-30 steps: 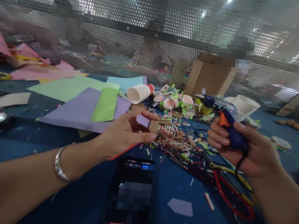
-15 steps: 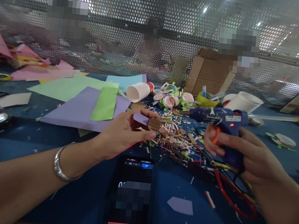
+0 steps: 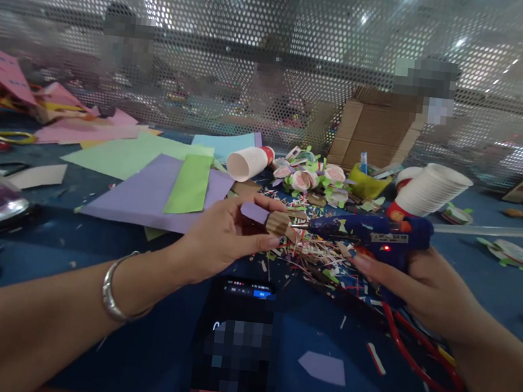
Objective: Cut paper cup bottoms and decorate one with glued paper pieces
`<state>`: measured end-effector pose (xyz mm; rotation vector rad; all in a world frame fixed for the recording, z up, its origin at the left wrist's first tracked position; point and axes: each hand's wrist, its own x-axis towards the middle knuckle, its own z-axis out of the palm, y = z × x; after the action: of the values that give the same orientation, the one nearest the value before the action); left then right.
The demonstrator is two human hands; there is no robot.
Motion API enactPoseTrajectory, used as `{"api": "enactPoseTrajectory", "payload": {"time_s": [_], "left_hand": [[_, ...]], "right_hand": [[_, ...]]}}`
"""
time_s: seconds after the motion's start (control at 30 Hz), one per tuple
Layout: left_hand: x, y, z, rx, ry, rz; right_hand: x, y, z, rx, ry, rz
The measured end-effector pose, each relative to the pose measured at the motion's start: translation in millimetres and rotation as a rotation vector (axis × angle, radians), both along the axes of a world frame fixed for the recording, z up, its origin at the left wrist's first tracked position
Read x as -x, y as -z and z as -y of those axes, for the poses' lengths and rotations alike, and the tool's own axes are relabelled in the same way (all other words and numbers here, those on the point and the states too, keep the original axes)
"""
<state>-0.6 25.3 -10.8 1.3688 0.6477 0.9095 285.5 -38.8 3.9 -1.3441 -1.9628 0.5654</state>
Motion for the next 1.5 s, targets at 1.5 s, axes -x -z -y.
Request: {"api": "enactPoseTrajectory", "payload": {"time_s": [1.5], "left_hand": [[-0.6,-0.9,4.0,-0.072,-0.03,-0.111]], "right_hand": [[3.5,1.2,0.1,-0.085,0.068,0.22]]}}
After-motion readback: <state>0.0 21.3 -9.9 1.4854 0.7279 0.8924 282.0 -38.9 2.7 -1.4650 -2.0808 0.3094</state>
